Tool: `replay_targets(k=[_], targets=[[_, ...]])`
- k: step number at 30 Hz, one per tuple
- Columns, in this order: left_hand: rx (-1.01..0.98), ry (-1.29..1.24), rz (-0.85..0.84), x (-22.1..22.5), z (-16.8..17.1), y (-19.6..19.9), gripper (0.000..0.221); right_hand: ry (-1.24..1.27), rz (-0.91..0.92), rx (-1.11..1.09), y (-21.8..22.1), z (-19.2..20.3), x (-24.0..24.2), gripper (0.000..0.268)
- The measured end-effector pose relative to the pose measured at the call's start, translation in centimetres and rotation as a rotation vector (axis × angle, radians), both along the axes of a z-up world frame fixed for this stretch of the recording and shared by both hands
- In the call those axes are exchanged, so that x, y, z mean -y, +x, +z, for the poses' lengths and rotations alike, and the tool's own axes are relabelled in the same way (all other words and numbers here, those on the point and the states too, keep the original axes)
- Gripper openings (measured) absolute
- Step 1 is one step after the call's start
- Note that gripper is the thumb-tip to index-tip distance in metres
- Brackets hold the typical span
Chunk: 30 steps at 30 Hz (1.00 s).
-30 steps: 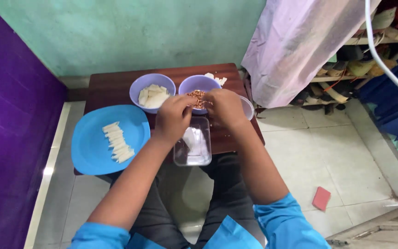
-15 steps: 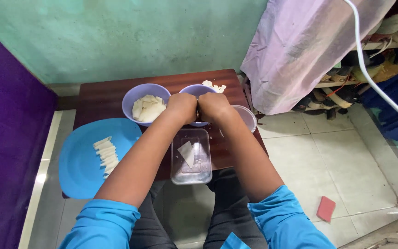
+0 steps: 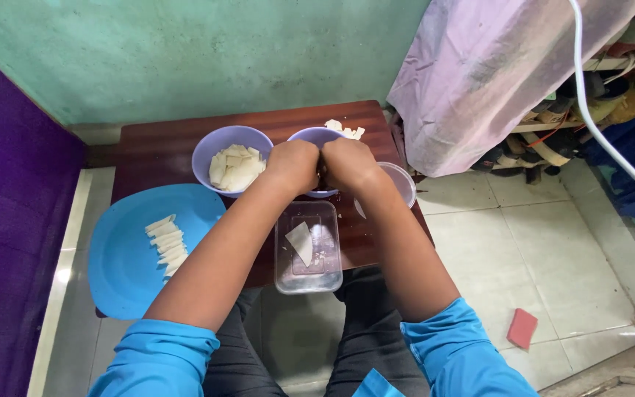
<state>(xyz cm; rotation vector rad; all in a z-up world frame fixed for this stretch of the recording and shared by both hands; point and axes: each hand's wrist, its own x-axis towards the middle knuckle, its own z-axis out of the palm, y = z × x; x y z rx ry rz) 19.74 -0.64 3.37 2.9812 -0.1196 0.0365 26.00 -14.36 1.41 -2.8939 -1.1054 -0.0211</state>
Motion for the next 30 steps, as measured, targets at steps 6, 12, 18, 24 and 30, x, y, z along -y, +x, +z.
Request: replay_targets(k=[6,12,18,24,30], targets=[[0.044,-0.16,-0.013,0.4,4.5,-3.1,0.02,0.16,0.036,0.163,-2.3,3.2,1.0,0.019],[0.51,-0.47,0.0,1.3,2.8,-9.9,0.025,0.787,0.32,0.398,-10.1,5.2,4.4,0.015],[0.615,-0.467,0.068,1.4,-5.8,-16.1,0.026,1.116,0.113,-0.084,-14.7,-1.1,5.4,0.023],[0.711,-0.37,0.089,1.4,-6.4,-17.3,0.021,1.192,0.066,-0.236,-15.6,-3.2,5.4,0.022],[0.563,-0.408,0.08,2.0,-5.2,-17.6,0.041,1.157,0.161,-0.302,-15.3,-3.5,5.7,0.018]])
